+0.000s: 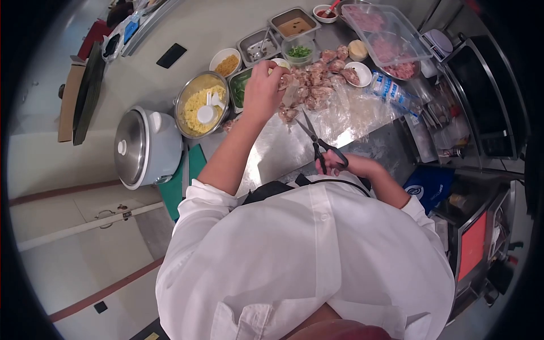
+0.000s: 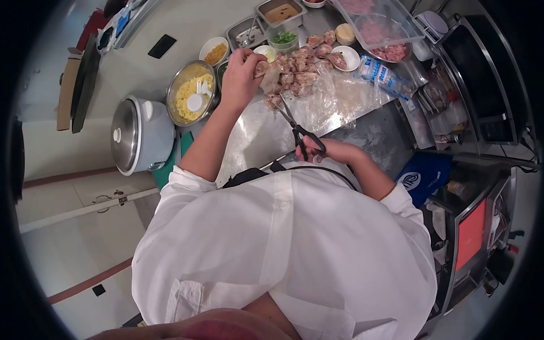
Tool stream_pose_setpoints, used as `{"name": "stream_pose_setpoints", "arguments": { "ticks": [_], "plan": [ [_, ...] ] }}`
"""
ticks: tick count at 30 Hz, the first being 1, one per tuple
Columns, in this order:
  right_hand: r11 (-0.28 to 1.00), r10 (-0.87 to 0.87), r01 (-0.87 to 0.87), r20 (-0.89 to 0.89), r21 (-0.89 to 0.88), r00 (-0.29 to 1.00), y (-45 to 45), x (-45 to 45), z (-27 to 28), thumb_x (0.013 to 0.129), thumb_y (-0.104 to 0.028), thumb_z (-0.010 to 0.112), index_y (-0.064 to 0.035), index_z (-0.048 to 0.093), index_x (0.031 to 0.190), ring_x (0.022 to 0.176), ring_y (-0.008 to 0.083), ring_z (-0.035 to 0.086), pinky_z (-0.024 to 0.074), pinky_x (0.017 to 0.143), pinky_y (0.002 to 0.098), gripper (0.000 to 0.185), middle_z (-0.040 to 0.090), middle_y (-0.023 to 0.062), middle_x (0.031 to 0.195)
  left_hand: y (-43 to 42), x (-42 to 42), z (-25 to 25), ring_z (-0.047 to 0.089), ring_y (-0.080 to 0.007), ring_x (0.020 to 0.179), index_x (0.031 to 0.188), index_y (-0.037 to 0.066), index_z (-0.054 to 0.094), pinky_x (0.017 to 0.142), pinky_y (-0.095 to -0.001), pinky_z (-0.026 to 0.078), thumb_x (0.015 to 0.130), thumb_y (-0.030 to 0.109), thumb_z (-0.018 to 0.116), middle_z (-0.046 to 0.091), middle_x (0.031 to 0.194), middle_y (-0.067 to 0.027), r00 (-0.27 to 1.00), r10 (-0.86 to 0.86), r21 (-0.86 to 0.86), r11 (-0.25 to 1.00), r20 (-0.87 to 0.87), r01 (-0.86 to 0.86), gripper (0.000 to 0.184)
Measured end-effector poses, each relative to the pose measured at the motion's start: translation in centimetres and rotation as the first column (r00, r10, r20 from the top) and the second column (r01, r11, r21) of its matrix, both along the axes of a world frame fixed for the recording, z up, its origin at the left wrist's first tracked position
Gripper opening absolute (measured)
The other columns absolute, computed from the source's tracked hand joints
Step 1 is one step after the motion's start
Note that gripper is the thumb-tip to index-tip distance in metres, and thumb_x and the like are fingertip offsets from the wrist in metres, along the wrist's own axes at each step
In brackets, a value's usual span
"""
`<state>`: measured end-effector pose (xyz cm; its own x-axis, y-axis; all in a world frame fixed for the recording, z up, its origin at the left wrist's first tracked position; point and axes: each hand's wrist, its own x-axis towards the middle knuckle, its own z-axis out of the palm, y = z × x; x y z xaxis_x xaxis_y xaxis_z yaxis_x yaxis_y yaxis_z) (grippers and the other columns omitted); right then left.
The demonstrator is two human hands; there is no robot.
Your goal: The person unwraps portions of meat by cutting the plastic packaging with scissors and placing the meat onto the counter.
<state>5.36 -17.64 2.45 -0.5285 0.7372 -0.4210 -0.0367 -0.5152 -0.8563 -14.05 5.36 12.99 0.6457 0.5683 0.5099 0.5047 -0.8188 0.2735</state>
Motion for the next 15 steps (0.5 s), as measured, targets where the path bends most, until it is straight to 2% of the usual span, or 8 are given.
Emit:
{"name": "stream_pose_setpoints", "arguments": {
  "ticks": [2,3,5,8,10,12,13,15],
  "plan": [
    [0.999,-0.024,0.027,-0.112,0.029,0.993,0.6,-0.8,-0.1,0.103,-0.078,0.033,-0.0100,0.066,0.118,0.086,0.0117,0.058,0.0432,0.076,0.0259,0.077,0.069,0.0012,0.104,-0.3,0.3,-0.2,0.061,-0.0328,0.110,0.107,0.013,0.069,0.086,-0.0440,0.055,0.067,0.000,0.080,0.059,0.114,-0.0092,1.000,0.008,0.009,1.000,0.001,-0.008,0.044],
    [0.999,-0.024,0.028,-0.112,0.030,0.993,0.8,-1.0,-0.1,0.103,-0.078,0.033,-0.0100,0.066,0.118,0.086,0.0117,0.058,0.0432,0.076,0.0259,0.077,0.069,0.0012,0.104,-0.5,0.2,-0.4,0.061,-0.0329,0.110,0.108,0.013,0.069,0.088,-0.0436,0.054,0.069,0.000,0.081,0.060,0.114,-0.0093,0.999,-0.016,-0.021,1.000,-0.032,0.015,0.043],
    [0.990,-0.104,0.122,-0.211,0.074,0.972,1.3,-1.4,-0.3,0.104,-0.078,0.029,-0.0099,0.064,0.117,0.083,0.0112,0.057,0.0419,0.073,0.0250,0.077,0.069,0.0013,0.102,-0.9,0.2,-0.7,0.061,-0.0329,0.111,0.109,0.012,0.070,0.089,-0.0432,0.054,0.071,0.000,0.081,0.060,0.115,-0.0094,0.997,-0.041,-0.048,0.998,-0.064,0.037,0.042],
    [0.983,-0.148,0.168,-0.229,0.071,0.962,1.8,-1.4,-0.4,0.104,-0.077,0.026,-0.0103,0.064,0.115,0.080,0.0107,0.056,0.0408,0.071,0.0246,0.078,0.069,0.0014,0.101,-2.0,-0.1,-0.9,0.061,-0.0320,0.109,0.109,0.012,0.069,0.087,-0.0428,0.054,0.072,0.002,0.080,0.060,0.113,-0.0090,0.991,-0.098,-0.025,0.995,-0.089,0.097,0.040],
    [0.977,-0.189,0.205,-0.219,0.054,0.957,2.1,-1.6,-1.0,0.104,-0.077,0.026,-0.0113,0.063,0.115,0.079,0.0099,0.055,0.0405,0.070,0.0241,0.076,0.069,0.0010,0.099,-2.5,-0.3,-0.9,0.061,-0.0313,0.108,0.108,0.013,0.069,0.086,-0.0426,0.054,0.072,0.002,0.080,0.060,0.113,-0.0089,0.957,-0.243,-0.008,0.970,-0.157,0.245,0.039],
    [0.942,-0.321,0.331,-0.135,0.055,0.937,2.4,-1.6,-1.3,0.104,-0.077,0.029,-0.0126,0.063,0.113,0.077,0.0095,0.054,0.0400,0.070,0.0234,0.073,0.068,0.0003,0.093,-2.8,-0.5,-1.4,0.060,-0.0310,0.109,0.108,0.012,0.067,0.088,-0.0424,0.052,0.071,0.003,0.078,0.060,0.113,-0.0088,0.951,-0.269,-0.004,0.962,-0.155,0.272,0.040],
    [0.944,-0.316,0.326,-0.135,0.058,0.939,2.5,-1.5,-1.4,0.104,-0.077,0.029,-0.0126,0.063,0.113,0.077,0.0095,0.054,0.0400,0.070,0.0234,0.073,0.068,0.0003,0.093,-2.9,-0.6,-1.7,0.058,-0.0307,0.110,0.109,0.012,0.066,0.091,-0.0422,0.051,0.070,0.004,0.076,0.059,0.113,-0.0086,0.941,-0.300,-0.005,0.953,-0.155,0.303,0.041],
    [0.874,-0.480,0.478,0.003,0.087,0.877,2.6,-1.3,-1.3,0.105,-0.069,0.043,-0.0114,0.063,0.099,0.071,0.0092,0.056,0.0406,0.065,0.0230,0.062,0.066,0.0004,0.082,-2.7,-0.6,-2.4,0.059,-0.0312,0.109,0.108,0.011,0.066,0.090,-0.0427,0.051,0.071,0.004,0.075,0.059,0.113,-0.0093,0.949,-0.277,0.005,0.960,-0.153,0.281,0.040]
  ]
}}
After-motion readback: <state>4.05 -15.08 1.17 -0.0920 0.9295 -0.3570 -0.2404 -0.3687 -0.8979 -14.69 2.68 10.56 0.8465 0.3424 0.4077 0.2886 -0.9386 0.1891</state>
